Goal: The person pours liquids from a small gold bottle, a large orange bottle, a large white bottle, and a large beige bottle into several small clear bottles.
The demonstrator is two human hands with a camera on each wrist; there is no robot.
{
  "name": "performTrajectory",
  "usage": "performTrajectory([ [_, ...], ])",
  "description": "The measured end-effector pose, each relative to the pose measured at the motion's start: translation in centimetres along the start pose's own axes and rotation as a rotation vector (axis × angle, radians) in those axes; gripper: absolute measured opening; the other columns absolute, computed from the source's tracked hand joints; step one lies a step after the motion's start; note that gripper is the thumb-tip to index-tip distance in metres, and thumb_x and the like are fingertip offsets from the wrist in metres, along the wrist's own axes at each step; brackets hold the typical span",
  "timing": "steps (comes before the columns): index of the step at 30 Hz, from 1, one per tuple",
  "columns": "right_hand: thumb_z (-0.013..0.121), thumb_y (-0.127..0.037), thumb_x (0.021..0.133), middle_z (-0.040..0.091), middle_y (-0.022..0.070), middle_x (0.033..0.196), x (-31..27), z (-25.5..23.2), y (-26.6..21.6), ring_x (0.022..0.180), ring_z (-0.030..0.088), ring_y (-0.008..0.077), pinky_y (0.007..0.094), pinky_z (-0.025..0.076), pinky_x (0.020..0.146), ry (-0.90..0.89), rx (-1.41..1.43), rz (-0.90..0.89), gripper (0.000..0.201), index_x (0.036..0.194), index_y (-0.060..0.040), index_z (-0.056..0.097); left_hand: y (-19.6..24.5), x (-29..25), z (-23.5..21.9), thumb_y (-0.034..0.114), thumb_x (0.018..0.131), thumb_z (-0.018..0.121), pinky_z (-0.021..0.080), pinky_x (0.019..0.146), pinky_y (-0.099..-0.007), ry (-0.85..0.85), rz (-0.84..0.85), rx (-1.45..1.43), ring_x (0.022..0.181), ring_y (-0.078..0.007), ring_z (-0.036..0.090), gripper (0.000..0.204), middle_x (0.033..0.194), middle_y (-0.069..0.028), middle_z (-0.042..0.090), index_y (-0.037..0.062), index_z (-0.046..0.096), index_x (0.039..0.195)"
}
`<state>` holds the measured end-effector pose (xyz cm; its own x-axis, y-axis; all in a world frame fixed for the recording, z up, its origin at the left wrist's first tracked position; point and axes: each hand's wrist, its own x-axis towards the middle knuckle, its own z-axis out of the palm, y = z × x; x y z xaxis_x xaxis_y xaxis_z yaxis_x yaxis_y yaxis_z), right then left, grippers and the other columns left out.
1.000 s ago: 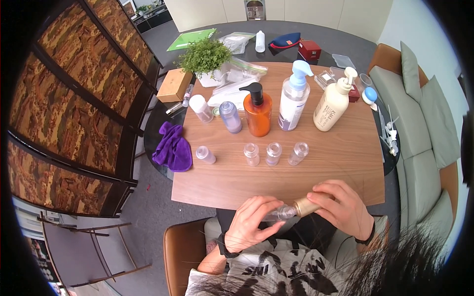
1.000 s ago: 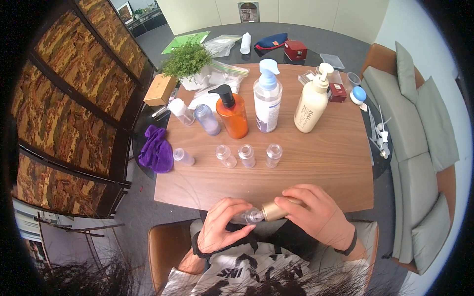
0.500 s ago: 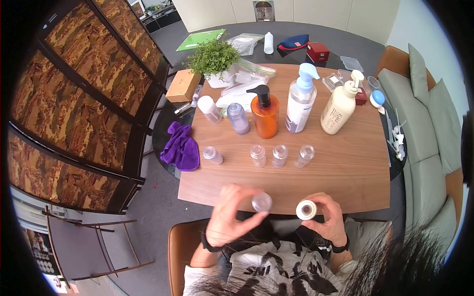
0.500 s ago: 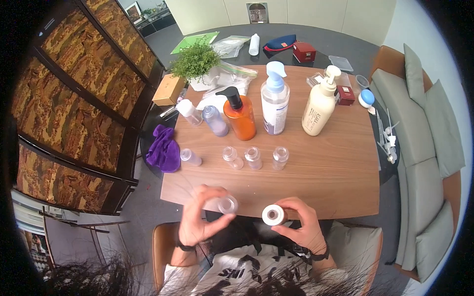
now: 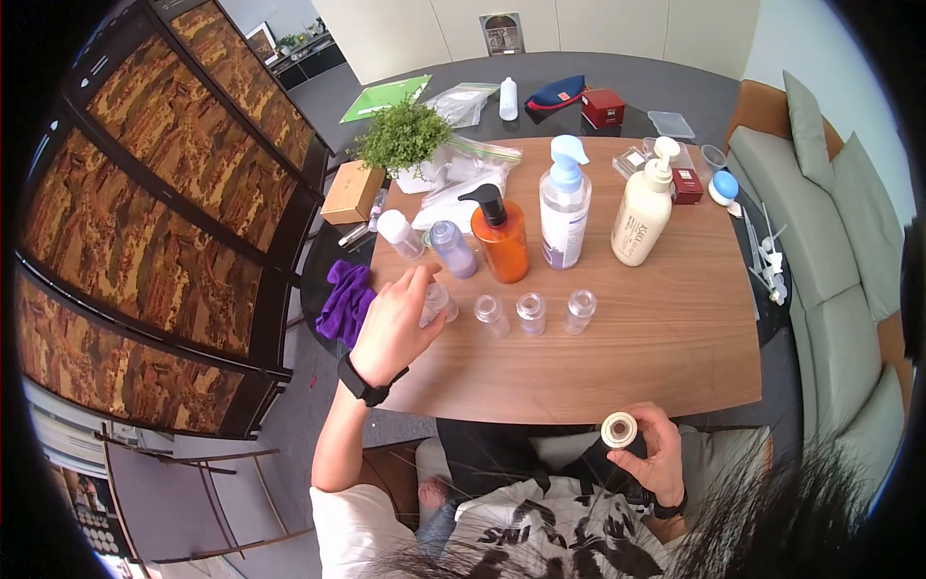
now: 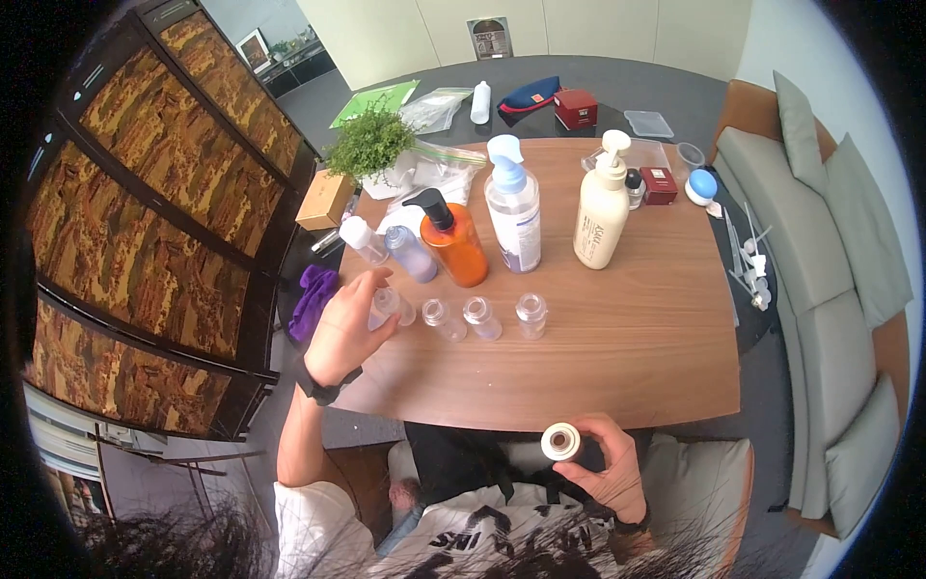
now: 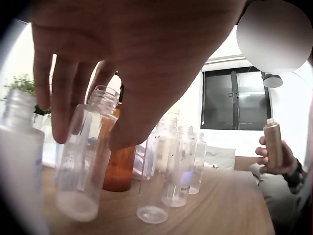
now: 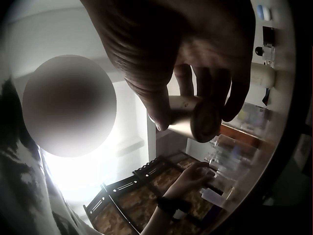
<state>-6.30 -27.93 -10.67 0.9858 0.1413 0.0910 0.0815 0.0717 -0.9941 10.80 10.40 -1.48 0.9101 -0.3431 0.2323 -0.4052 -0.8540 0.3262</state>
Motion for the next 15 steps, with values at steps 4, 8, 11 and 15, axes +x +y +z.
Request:
performTrajectory([
  [4,0.096,-0.012,0.08,0.072,0.0141,0.124,-0.1,-0.3,-0.3,0.116,0.069,0.0226,0.0369,0.053,0.105,0.016,-0.034,-0.009,0.06,0.13,0.0013,0.066,-0.6,0.4,0.7,0.012,0.084,0.081,0.051,0.106,-0.0509,-0.064,0.049,0.083,0.114,-0.0403,0.068,0.056,0.115,-0.0193,0.069,0.0014,0.058,0.133],
  [8,0.097,-0.015,0.08,0.072,0.0139,0.123,0.2,-0.5,-0.7,0.116,0.07,0.0221,0.0364,0.053,0.105,0.03,-0.041,-0.001,0.06,0.128,0.0013,0.067,-0.3,0.2,0.0,0.016,0.084,0.082,0.037,0.121,-0.0605,-0.098,0.076,0.15,0.125,-0.0388,0.064,0.058,0.123,-0.0166,0.067,0.0027,0.057,0.135],
  [11,0.097,-0.016,0.079,0.073,0.0134,0.122,0.4,-0.5,-0.9,0.115,0.07,0.022,0.0365,0.053,0.105,0.035,-0.036,0.008,0.059,0.128,0.0012,0.067,0.9,0.5,-0.5,0.022,0.084,0.086,0.029,0.127,-0.0633,-0.025,0.143,0.162,0.134,-0.0354,0.058,0.063,0.13,-0.0141,0.065,0.0036,0.058,0.137],
  [15,0.096,-0.017,0.082,0.068,0.0131,0.122,0.4,-0.7,-0.7,0.113,0.068,0.0225,0.0374,0.054,0.103,-0.006,-0.095,-0.028,0.061,0.129,0.0018,0.062,2.1,1.4,-0.8,0.03,0.081,0.09,0.023,0.131,-0.0616,-0.099,0.212,0.09,0.137,-0.0329,0.056,0.064,0.131,-0.0125,0.064,0.0042,0.064,0.134],
])
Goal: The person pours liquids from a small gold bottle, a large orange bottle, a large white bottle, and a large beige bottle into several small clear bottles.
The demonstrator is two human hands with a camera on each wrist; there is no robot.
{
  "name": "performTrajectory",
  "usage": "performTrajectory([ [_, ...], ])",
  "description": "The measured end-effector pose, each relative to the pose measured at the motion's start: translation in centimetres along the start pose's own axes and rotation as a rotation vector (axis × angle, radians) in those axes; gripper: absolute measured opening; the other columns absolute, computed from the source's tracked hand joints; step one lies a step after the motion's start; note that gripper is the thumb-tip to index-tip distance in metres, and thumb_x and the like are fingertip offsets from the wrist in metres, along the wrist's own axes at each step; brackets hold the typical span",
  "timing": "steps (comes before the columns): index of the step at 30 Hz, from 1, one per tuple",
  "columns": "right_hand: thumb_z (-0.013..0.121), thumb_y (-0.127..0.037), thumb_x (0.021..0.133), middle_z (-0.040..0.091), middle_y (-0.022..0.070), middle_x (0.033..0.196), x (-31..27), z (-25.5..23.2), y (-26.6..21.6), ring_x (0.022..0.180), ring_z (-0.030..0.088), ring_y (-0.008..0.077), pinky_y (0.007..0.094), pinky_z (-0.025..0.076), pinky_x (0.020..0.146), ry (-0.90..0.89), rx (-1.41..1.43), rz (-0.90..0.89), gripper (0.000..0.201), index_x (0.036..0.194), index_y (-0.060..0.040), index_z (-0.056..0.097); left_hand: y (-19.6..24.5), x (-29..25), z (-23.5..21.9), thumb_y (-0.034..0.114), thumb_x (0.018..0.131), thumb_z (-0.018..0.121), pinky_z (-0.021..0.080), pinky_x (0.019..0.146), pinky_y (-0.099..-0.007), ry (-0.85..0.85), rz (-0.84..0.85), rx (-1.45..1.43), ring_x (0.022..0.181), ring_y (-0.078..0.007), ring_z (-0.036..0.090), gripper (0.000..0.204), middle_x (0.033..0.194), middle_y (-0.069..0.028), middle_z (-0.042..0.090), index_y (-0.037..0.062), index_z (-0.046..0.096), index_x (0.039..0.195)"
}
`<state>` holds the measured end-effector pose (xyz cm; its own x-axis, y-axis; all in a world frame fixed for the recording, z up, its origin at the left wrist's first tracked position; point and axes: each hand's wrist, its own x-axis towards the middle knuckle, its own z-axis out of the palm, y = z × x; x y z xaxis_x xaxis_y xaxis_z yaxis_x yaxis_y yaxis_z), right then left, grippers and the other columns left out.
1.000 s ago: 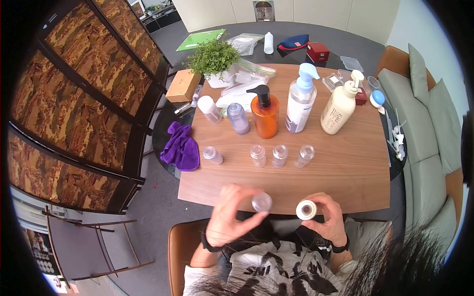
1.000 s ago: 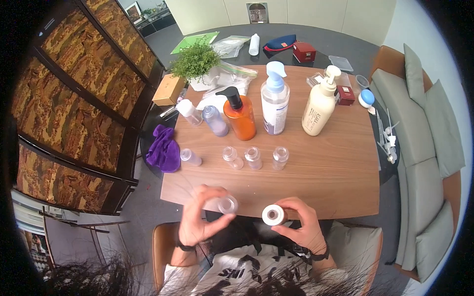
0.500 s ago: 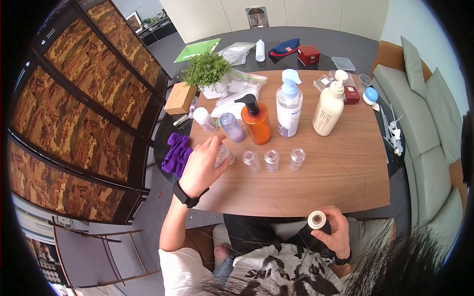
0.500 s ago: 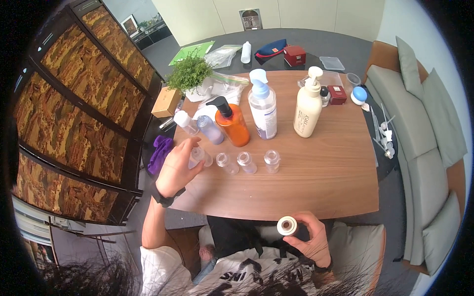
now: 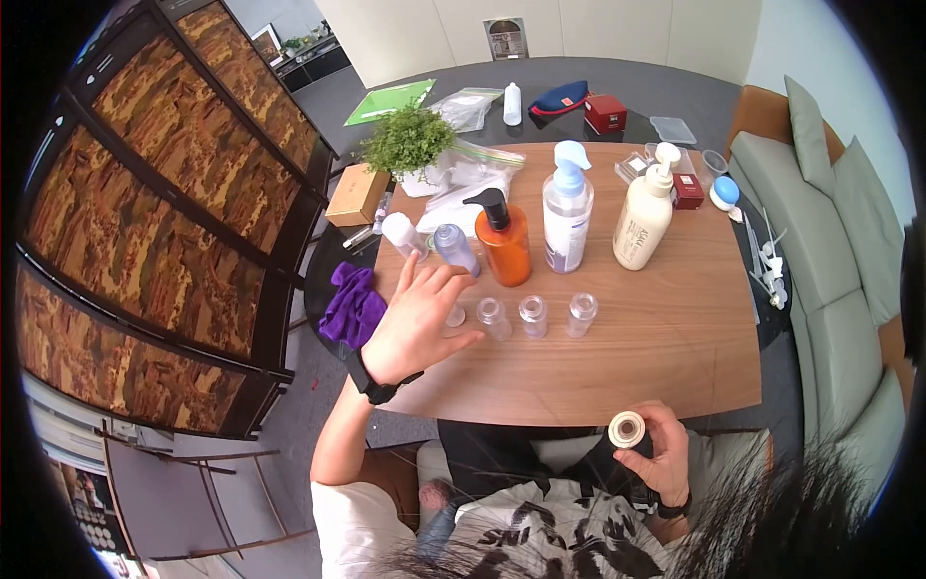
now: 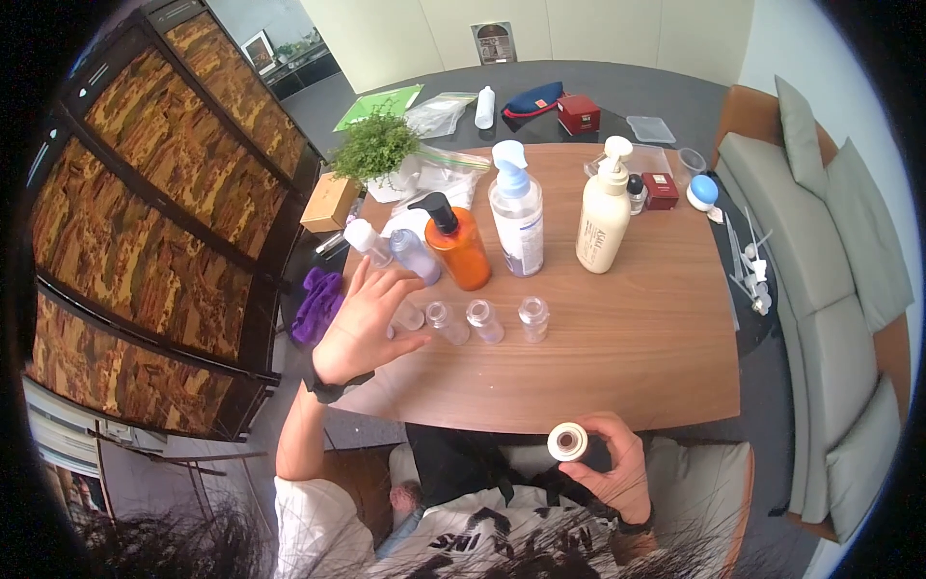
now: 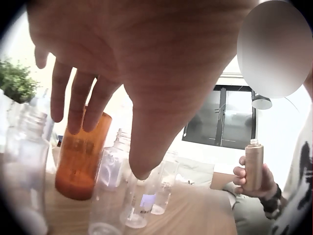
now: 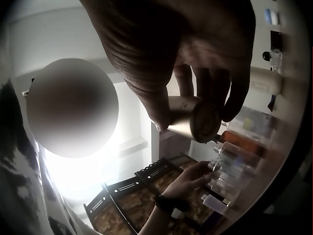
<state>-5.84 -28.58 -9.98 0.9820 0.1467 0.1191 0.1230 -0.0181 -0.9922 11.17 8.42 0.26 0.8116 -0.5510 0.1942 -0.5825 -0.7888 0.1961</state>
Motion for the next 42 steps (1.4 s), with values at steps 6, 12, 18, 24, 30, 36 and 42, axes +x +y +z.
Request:
performTrajectory([
  [6,0.096,-0.018,0.084,0.066,0.0135,0.123,-0.5,-0.1,-0.3,0.113,0.067,0.0232,0.0376,0.054,0.101,0.008,0.005,-0.011,0.063,0.13,0.002,0.059,0.0,1.5,1.1,0.028,0.079,0.091,0.023,0.132,-0.0622,-0.065,0.066,0.017,0.131,-0.0316,0.058,0.052,0.129,-0.0094,0.063,0.0075,0.068,0.121],
  [12,0.096,-0.016,0.083,0.067,0.014,0.123,-0.9,-0.5,-0.2,0.114,0.068,0.0248,0.0382,0.054,0.102,0.034,0.01,-0.015,0.063,0.131,0.0018,0.059,1.7,0.2,1.1,0.022,0.078,0.092,0.035,0.126,-0.0562,0.093,0.06,0.026,0.116,-0.0322,0.063,0.047,0.119,-0.0079,0.065,0.0077,0.067,0.116],
  [18,0.096,-0.012,0.08,0.071,0.0136,0.123,-0.3,0.1,-0.1,0.114,0.07,0.0248,0.0383,0.054,0.104,0.004,0.096,0.007,0.06,0.129,-0.0001,0.065,5.5,-4.5,0.2,0.012,0.078,0.088,0.053,0.102,-0.0415,0.239,-0.096,-0.438,0.109,-0.031,0.069,0.048,0.116,-0.0121,0.071,0.0062,0.064,0.12],
  [24,0.096,-0.009,0.078,0.073,0.0151,0.124,1.8,1.6,-1.3,0.113,0.072,0.0285,0.0394,0.056,0.101,-0.141,0.002,-0.105,0.057,0.128,-0.0026,0.069,10.0,-7.5,5.0,0.013,0.085,0.086,0.05,0.107,-0.0424,0.323,-0.186,-1.019,0.121,-0.0292,0.066,0.048,0.124,-0.0181,0.067,0.0026,0.065,0.127],
  [30,0.095,-0.01,0.078,0.073,0.0149,0.124,3.9,1.8,-3.6,0.11,0.073,0.0306,0.0395,0.059,0.095,-0.224,-0.155,-0.222,0.056,0.128,-0.0041,0.07,11.9,-7.2,5.1,0.008,0.079,0.086,0.056,0.098,-0.0432,0.292,-0.093,-0.93,0.113,-0.0314,0.069,0.05,0.121,-0.018,0.068,0.0022,0.07,0.126],
  [36,0.092,-0.021,0.083,0.07,0.0152,0.123,4.8,1.1,-5.2,0.107,0.071,0.0312,0.0403,0.058,0.091,-0.188,-0.3,-0.178,0.052,0.128,-0.0049,0.072,11.9,-6.7,5.2,0.006,0.076,0.088,0.058,0.092,-0.0417,0.231,-0.027,-0.723,0.106,-0.0325,0.069,0.054,0.12,-0.0155,0.068,0.0031,0.071,0.127],
  [42,0.088,-0.004,0.078,0.066,0.0097,0.125,5.9,0.4,-6.2,0.11,0.066,0.0311,0.0408,0.058,0.093,-0.238,-0.512,-0.303,0.059,0.134,-0.0095,0.071,12.1,-7.0,5.6,0.009,0.078,0.089,0.059,0.089,-0.0422,0.22,-0.015,-0.61,0.105,-0.0324,0.067,0.053,0.12,-0.0128,0.067,0.0045,0.072,0.128],
])
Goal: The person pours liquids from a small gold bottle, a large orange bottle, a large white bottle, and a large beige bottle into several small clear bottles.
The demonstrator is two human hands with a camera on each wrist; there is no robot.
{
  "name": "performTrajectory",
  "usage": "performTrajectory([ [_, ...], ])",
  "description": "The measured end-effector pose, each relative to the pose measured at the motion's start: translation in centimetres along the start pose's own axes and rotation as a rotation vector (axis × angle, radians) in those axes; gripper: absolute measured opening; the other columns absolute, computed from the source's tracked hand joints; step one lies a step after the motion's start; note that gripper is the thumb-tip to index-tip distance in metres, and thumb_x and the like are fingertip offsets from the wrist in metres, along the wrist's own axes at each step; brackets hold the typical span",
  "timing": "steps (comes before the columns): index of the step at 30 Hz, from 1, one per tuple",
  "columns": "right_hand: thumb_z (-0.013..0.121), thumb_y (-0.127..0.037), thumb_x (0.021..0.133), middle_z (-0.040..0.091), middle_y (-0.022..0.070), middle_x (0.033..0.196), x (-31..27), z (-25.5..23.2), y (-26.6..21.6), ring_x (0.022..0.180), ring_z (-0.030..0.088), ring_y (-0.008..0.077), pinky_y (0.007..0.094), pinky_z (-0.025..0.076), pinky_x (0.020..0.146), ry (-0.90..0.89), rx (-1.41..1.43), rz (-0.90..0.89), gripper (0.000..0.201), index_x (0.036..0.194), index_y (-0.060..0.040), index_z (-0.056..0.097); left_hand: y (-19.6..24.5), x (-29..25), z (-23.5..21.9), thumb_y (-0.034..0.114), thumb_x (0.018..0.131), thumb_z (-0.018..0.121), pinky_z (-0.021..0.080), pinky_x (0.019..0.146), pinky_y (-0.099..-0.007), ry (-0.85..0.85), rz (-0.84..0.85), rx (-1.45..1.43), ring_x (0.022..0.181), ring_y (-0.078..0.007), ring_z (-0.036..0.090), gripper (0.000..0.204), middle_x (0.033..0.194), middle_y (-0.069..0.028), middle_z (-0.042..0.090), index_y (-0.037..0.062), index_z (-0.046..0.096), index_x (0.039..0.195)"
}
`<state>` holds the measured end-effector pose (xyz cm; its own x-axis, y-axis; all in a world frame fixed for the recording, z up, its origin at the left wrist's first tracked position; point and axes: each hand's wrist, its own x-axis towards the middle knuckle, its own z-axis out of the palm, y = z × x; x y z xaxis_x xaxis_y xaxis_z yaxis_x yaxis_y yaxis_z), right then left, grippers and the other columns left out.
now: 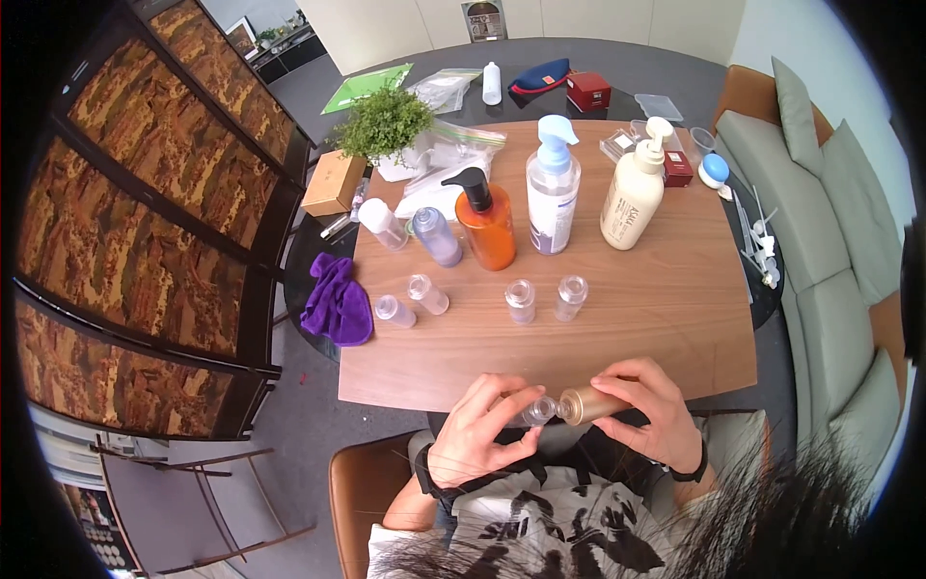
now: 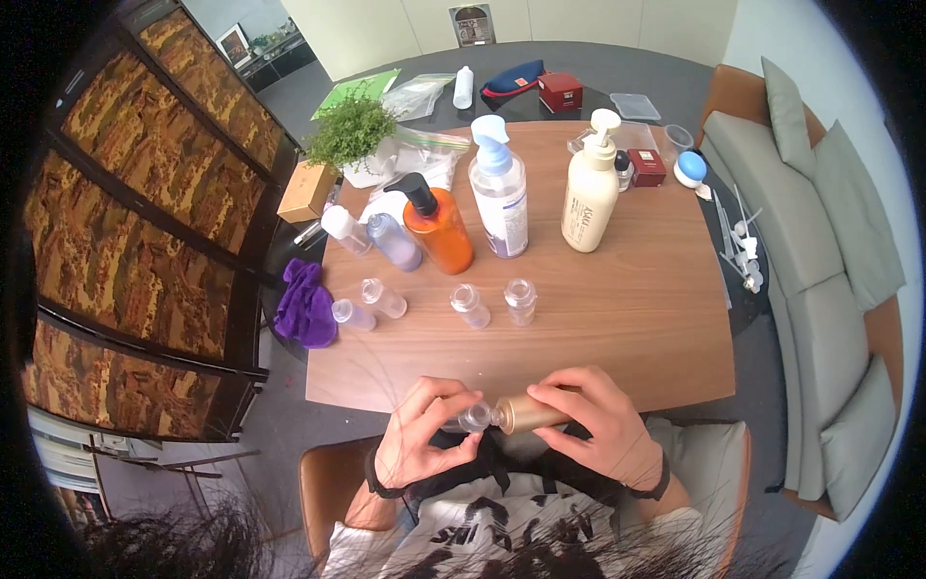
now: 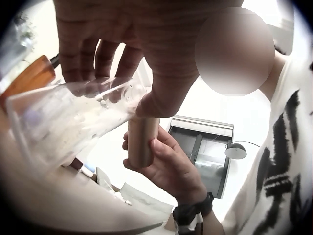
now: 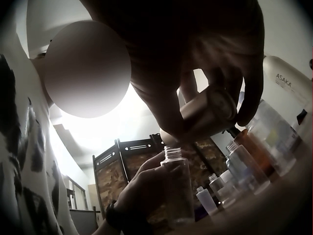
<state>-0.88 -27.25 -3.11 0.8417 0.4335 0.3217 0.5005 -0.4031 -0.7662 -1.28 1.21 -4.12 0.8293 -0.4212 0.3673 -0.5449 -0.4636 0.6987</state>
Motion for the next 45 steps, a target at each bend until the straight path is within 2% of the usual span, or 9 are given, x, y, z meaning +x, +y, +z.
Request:
performTrajectory([
  [2,0.088,-0.004,0.077,0.065,0.0094,0.125,0.4,-0.4,-0.2,0.11,0.066,0.0311,0.0414,0.058,0.092,-0.024,-0.074,-0.024,0.06,0.134,-0.0102,0.07,0.0,0.1,0.0,0.009,0.076,0.089,0.059,0.085,-0.0422,0.006,0.016,0.041,0.101,-0.0315,0.067,0.054,0.118,-0.0124,0.068,0.0058,0.073,0.128],
  [9,0.084,-0.004,0.08,0.065,0.0089,0.123,1.6,-2.1,-1.8,0.113,0.064,0.0297,0.041,0.057,0.094,-0.12,-0.308,-0.119,0.055,0.133,-0.0103,0.073,0.5,0.2,-0.2,0.009,0.08,0.089,0.06,0.085,-0.0415,-0.084,-0.004,0.058,0.103,-0.0303,0.067,0.052,0.119,-0.0113,0.067,0.0058,0.073,0.129],
  [18,0.084,-0.006,0.077,0.065,0.0079,0.122,1.8,-1.5,-1.9,0.115,0.064,0.0283,0.0412,0.056,0.097,-0.122,-0.47,-0.226,0.055,0.131,-0.011,0.075,0.8,0.3,-0.7,0.01,0.081,0.088,0.059,0.086,-0.0425,-0.105,-0.02,0.055,0.104,-0.0335,0.067,0.049,0.117,-0.0127,0.066,0.0049,0.071,0.127],
  [24,0.087,-0.009,0.076,0.066,0.0091,0.124,1.7,-1.6,-0.9,0.114,0.065,0.0303,0.042,0.056,0.096,-0.147,-0.276,-0.158,0.059,0.133,-0.0093,0.07,0.8,0.3,-0.9,0.01,0.08,0.089,0.059,0.089,-0.0439,-0.112,-0.025,0.023,0.104,-0.035,0.067,0.05,0.117,-0.0137,0.066,0.0036,0.069,0.126],
  [32,0.09,-0.01,0.083,0.071,0.0133,0.126,0.4,1.7,1.2,0.113,0.071,0.0316,0.0414,0.058,0.097,-0.055,0.159,0.044,0.05,0.127,-0.0051,0.067,0.4,0.8,-1.4,0.008,0.081,0.091,0.058,0.092,-0.0438,-0.12,-0.025,-0.105,0.107,-0.0348,0.068,0.052,0.12,-0.0145,0.067,0.0039,0.064,0.125],
  [39,0.093,-0.009,0.08,0.075,0.0138,0.125,-3.4,3.2,2.5,0.114,0.073,0.0263,0.0376,0.057,0.1,0.113,0.409,0.208,0.053,0.125,-0.0031,0.067,-1.1,3.9,-5.6,0.009,0.084,0.086,0.056,0.092,-0.0427,0.047,-0.079,0.261,0.105,-0.0354,0.068,0.05,0.116,-0.0176,0.066,0.0009,0.062,0.127],
  [43,0.094,-0.012,0.08,0.075,0.0137,0.124,-5.3,2.7,2.6,0.114,0.073,0.0273,0.0386,0.056,0.102,0.132,0.377,0.232,0.053,0.125,-0.0042,0.068,-3.6,7.2,-6.7,0.01,0.087,0.083,0.056,0.09,-0.0431,0.016,-0.134,0.381,0.106,-0.0372,0.068,0.051,0.114,-0.0179,0.066,0.001,0.061,0.132],
  [45,0.095,-0.013,0.08,0.075,0.0135,0.123,-6.1,2.3,2.6,0.114,0.073,0.0272,0.0388,0.056,0.102,0.148,0.365,0.226,0.053,0.125,-0.0044,0.068,-4.7,8.5,-6.8,0.011,0.087,0.082,0.054,0.094,-0.044,-0.001,-0.102,0.446,0.111,-0.0371,0.067,0.051,0.115,-0.0173,0.067,0.002,0.06,0.132],
])
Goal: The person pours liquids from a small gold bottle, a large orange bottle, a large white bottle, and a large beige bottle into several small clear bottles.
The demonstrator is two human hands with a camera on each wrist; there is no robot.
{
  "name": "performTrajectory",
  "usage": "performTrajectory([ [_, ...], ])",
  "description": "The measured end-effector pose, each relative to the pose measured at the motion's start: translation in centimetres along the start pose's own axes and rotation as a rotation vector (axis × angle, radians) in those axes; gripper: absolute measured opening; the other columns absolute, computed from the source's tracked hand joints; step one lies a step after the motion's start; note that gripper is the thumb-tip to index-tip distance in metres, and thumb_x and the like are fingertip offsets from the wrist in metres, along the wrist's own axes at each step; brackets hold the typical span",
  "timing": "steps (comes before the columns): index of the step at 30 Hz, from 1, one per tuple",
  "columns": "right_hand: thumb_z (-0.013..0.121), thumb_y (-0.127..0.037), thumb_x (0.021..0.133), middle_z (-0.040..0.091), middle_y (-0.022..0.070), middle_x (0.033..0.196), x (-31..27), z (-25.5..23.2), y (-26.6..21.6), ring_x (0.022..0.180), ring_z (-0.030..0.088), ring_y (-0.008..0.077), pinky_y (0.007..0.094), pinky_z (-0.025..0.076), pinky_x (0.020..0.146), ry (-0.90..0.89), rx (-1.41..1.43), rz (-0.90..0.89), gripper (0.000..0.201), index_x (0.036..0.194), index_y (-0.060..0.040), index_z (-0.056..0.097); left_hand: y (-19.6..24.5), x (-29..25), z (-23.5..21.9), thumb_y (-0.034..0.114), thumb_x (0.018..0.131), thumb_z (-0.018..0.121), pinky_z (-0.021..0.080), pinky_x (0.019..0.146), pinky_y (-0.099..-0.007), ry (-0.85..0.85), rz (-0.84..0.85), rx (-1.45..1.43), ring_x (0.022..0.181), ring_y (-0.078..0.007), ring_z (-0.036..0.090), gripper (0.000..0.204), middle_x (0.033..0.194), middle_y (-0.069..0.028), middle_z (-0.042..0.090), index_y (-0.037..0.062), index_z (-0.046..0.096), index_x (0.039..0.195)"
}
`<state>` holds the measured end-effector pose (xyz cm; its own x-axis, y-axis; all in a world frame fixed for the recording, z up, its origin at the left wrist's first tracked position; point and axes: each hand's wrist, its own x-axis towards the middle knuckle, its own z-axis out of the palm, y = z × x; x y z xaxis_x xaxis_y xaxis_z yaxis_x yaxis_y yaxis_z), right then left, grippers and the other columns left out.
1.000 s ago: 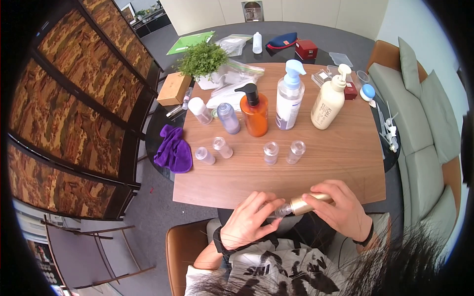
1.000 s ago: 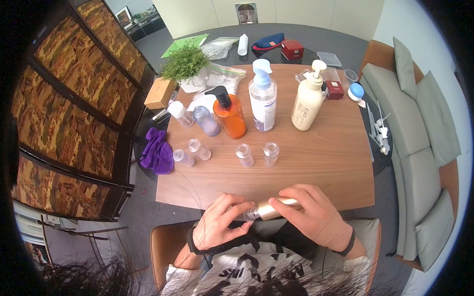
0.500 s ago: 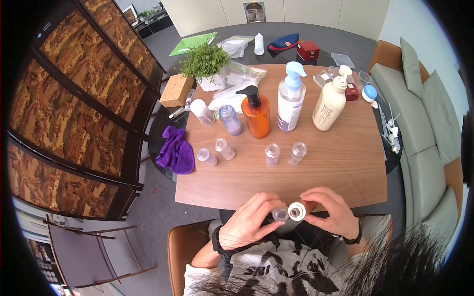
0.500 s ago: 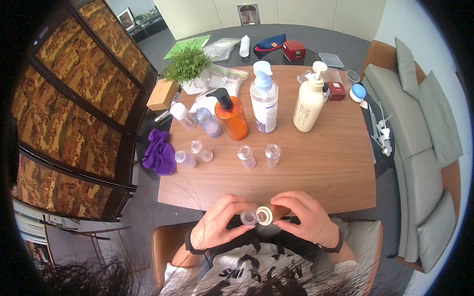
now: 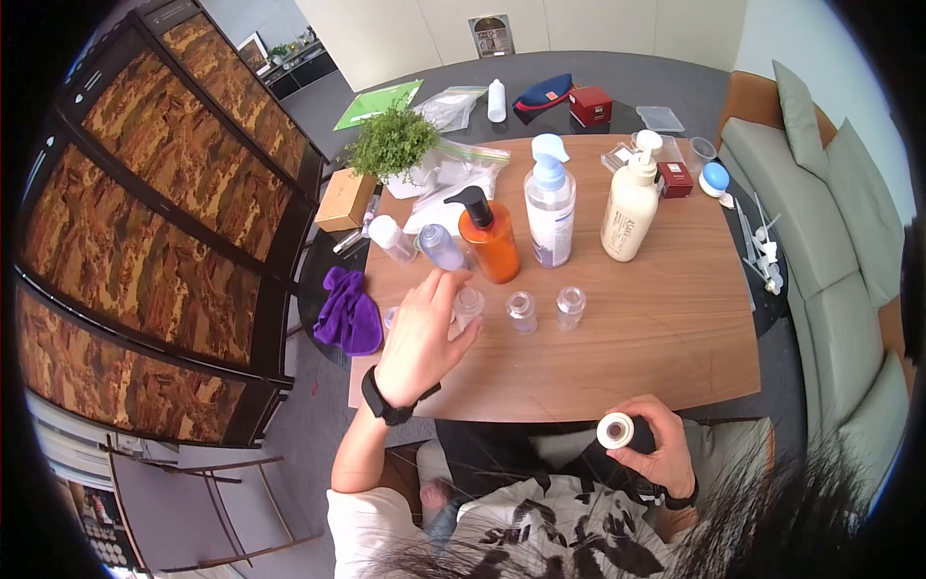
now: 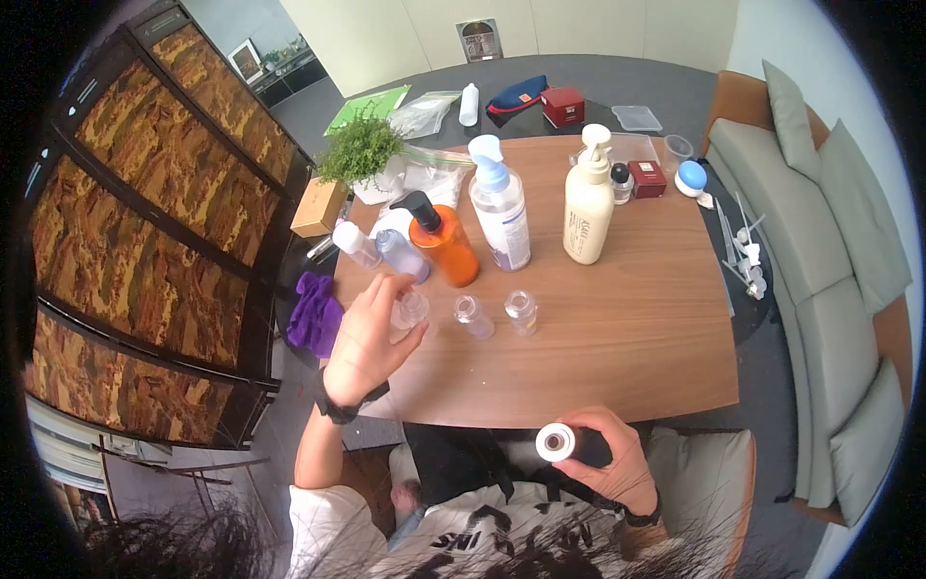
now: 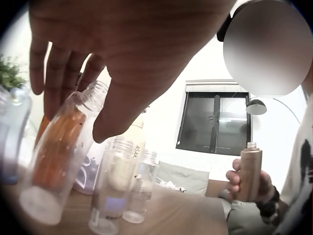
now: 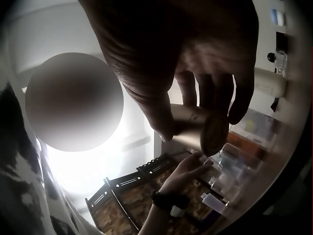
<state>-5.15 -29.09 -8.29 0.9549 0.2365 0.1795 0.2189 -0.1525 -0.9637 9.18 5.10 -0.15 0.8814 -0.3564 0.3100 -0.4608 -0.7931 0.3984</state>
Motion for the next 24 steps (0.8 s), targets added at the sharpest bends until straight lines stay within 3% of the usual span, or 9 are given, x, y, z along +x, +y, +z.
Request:
performTrajectory([
  [11,0.095,-0.014,0.078,0.073,0.016,0.122,-1.3,-1.1,-0.3,0.115,0.07,0.0273,0.0406,0.053,0.103,0.064,0.041,0.047,0.058,0.124,-0.0011,0.064,-2.1,1.8,1.2,0.015,0.085,0.083,0.043,0.111,-0.0495,-0.055,0.085,0.23,0.12,-0.0345,0.064,0.053,0.118,-0.014,0.069,0.0028,0.059,0.132],
  [14,0.095,-0.013,0.078,0.073,0.0164,0.122,-1.2,-1.1,-0.1,0.115,0.071,0.0277,0.0409,0.054,0.103,0.06,0.04,0.045,0.058,0.125,-0.0011,0.064,-1.6,1.7,0.7,0.017,0.084,0.085,0.042,0.114,-0.0507,-0.082,0.084,0.269,0.125,-0.0365,0.06,0.06,0.128,-0.0162,0.065,0.0029,0.059,0.136],
  [20,0.095,-0.013,0.078,0.072,0.017,0.122,-1.1,-1.1,-0.1,0.115,0.071,0.028,0.041,0.054,0.103,0.075,0.069,0.048,0.058,0.125,-0.0007,0.064,1.0,2.1,-0.6,0.025,0.08,0.091,0.038,0.122,-0.0529,-0.007,0.221,0.039,0.137,-0.0398,0.052,0.064,0.147,-0.0168,0.055,0.0038,0.064,0.134],
  [24,0.095,-0.014,0.079,0.072,0.0172,0.122,-1.1,-1.1,-0.4,0.115,0.071,0.0277,0.0409,0.055,0.102,0.073,0.076,0.038,0.058,0.125,-0.0003,0.064,1.8,2.7,0.4,0.024,0.078,0.092,0.033,0.127,-0.0535,-0.086,0.329,0.196,0.141,-0.0387,0.05,0.057,0.147,-0.0165,0.055,0.0044,0.068,0.127],
])
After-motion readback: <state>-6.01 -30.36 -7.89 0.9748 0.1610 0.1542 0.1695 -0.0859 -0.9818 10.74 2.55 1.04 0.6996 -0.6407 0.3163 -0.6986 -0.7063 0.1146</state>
